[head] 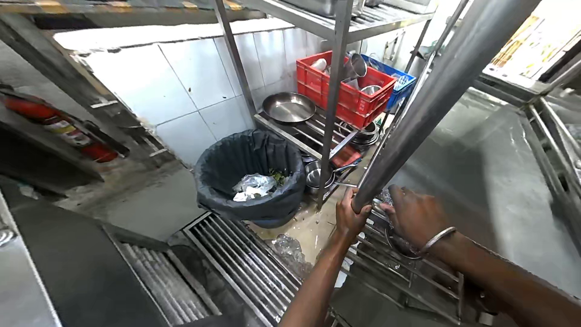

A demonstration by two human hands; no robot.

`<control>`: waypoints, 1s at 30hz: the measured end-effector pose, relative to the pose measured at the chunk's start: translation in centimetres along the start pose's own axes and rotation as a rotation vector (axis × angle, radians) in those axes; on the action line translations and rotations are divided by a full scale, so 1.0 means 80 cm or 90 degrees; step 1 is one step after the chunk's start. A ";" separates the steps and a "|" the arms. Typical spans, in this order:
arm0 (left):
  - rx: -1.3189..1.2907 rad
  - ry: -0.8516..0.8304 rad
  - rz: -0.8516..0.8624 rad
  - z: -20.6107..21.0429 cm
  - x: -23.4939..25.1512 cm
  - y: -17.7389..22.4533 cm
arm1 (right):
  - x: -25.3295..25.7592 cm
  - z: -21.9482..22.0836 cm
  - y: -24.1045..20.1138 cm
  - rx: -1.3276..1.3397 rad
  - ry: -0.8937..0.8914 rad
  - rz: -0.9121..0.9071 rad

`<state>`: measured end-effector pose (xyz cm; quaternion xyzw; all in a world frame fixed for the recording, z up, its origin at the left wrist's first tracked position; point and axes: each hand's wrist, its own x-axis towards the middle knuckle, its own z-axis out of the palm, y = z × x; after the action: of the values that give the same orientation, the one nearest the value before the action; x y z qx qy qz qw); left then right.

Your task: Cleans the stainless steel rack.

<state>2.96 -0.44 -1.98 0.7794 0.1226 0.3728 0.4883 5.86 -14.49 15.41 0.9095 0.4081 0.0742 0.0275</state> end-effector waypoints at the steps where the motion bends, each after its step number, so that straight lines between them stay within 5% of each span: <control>1: 0.000 -0.002 -0.002 0.000 0.001 0.000 | 0.009 -0.010 0.001 0.028 -0.065 0.000; 4: -0.001 -0.030 -0.011 -0.006 -0.001 0.001 | 0.042 -0.031 0.024 0.228 -0.298 -0.061; 7: -0.002 -0.028 0.012 -0.001 0.002 -0.013 | 0.069 -0.011 0.058 0.575 -0.385 -0.163; 12: -0.030 -0.006 0.011 0.010 0.007 -0.028 | 0.083 0.014 0.073 0.931 -0.597 -0.108; 14: -0.034 0.010 0.020 0.010 0.013 -0.028 | 0.075 0.001 0.064 0.843 -0.506 -0.093; 17: -0.012 0.015 0.017 0.010 0.010 -0.023 | 0.051 -0.024 0.038 0.449 -0.295 -0.092; 21: 0.001 -0.007 -0.008 0.006 0.006 -0.018 | 0.023 -0.021 -0.008 0.097 -0.160 0.052; 26: -0.040 -0.009 -0.007 0.010 0.001 -0.029 | -0.003 0.061 -0.041 -0.047 0.360 0.116; 30: -0.042 -0.001 0.009 0.010 0.004 -0.026 | -0.014 0.091 -0.044 -0.043 0.489 0.119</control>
<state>4.09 0.21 -3.85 0.7641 0.1044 0.3790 0.5115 3.71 -12.92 7.67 0.8473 0.3017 0.4245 -0.1044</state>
